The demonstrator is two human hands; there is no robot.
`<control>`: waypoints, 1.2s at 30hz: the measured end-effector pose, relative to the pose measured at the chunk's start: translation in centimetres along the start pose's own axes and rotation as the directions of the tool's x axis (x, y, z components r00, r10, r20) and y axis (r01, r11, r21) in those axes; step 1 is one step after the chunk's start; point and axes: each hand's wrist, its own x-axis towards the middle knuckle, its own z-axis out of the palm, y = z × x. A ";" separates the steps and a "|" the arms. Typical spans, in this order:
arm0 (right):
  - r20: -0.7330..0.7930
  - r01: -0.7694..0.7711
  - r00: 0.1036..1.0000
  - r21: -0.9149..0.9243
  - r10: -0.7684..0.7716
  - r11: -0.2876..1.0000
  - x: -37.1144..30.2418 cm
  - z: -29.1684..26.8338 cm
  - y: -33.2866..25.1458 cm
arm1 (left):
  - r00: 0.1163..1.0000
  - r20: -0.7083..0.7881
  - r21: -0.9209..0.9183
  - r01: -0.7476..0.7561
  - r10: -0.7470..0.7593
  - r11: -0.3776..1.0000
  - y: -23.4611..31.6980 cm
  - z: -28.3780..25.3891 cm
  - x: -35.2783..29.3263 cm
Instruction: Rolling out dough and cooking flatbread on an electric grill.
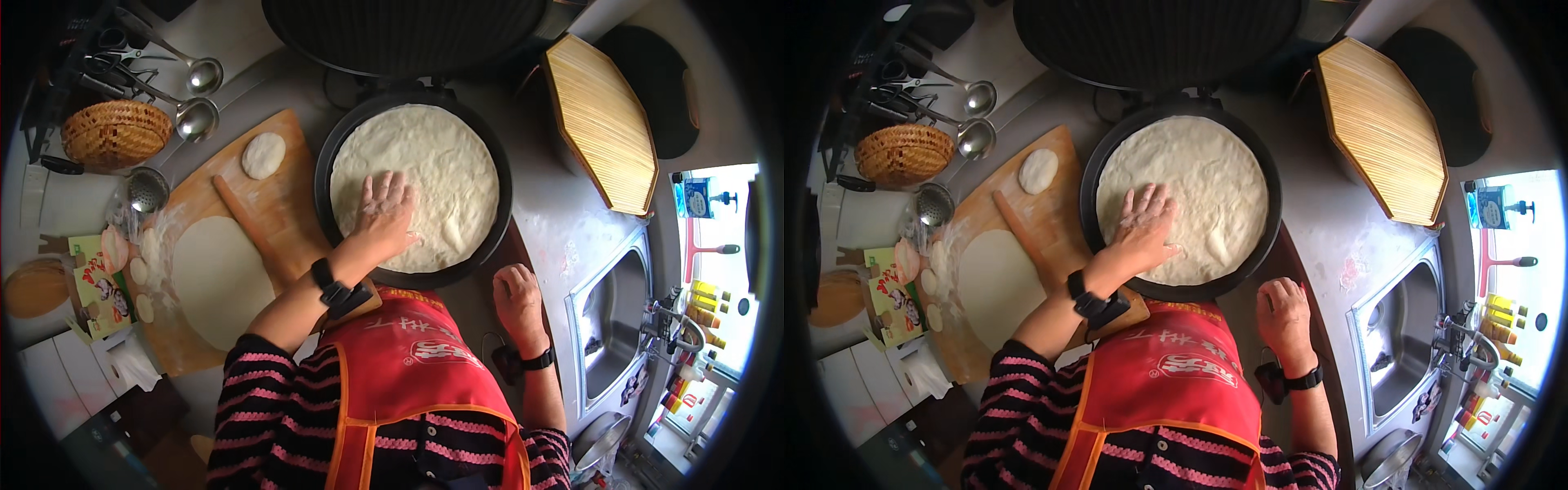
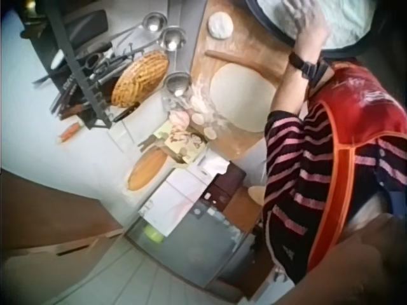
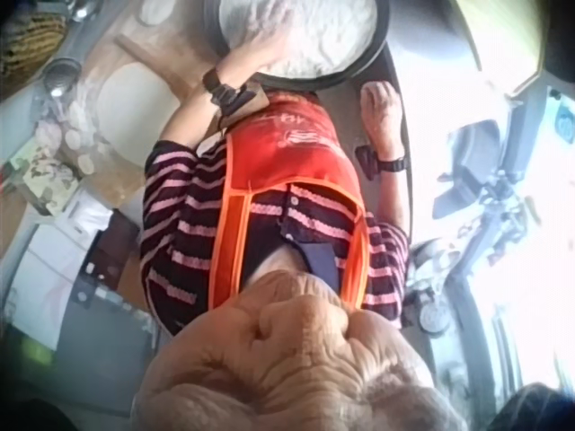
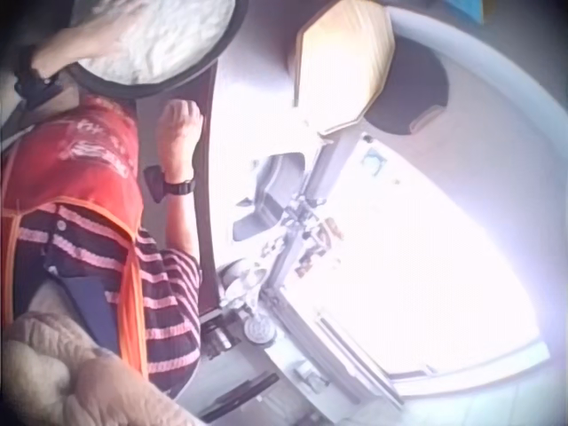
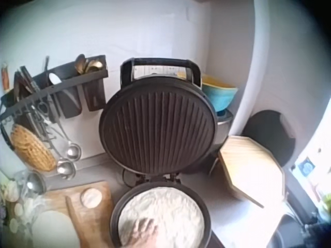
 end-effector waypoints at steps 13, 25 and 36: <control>0.252 -0.361 0.921 0.277 0.296 0.890 -9.3 8.2 3.2 | 0.688 -0.319 -0.573 0.408 -0.652 0.711 -7.8 -3.5 -10.3; 0.225 -0.345 0.932 0.312 0.284 0.885 -8.8 9.2 5.0 | 0.655 -0.730 -0.201 0.067 -0.195 0.977 -9.3 -15.5 -0.5; 0.349 -0.661 0.745 0.269 0.569 0.700 -14.9 10.4 6.8 | 0.803 -0.533 -0.667 -0.208 -0.264 0.715 -7.1 -35.2 13.2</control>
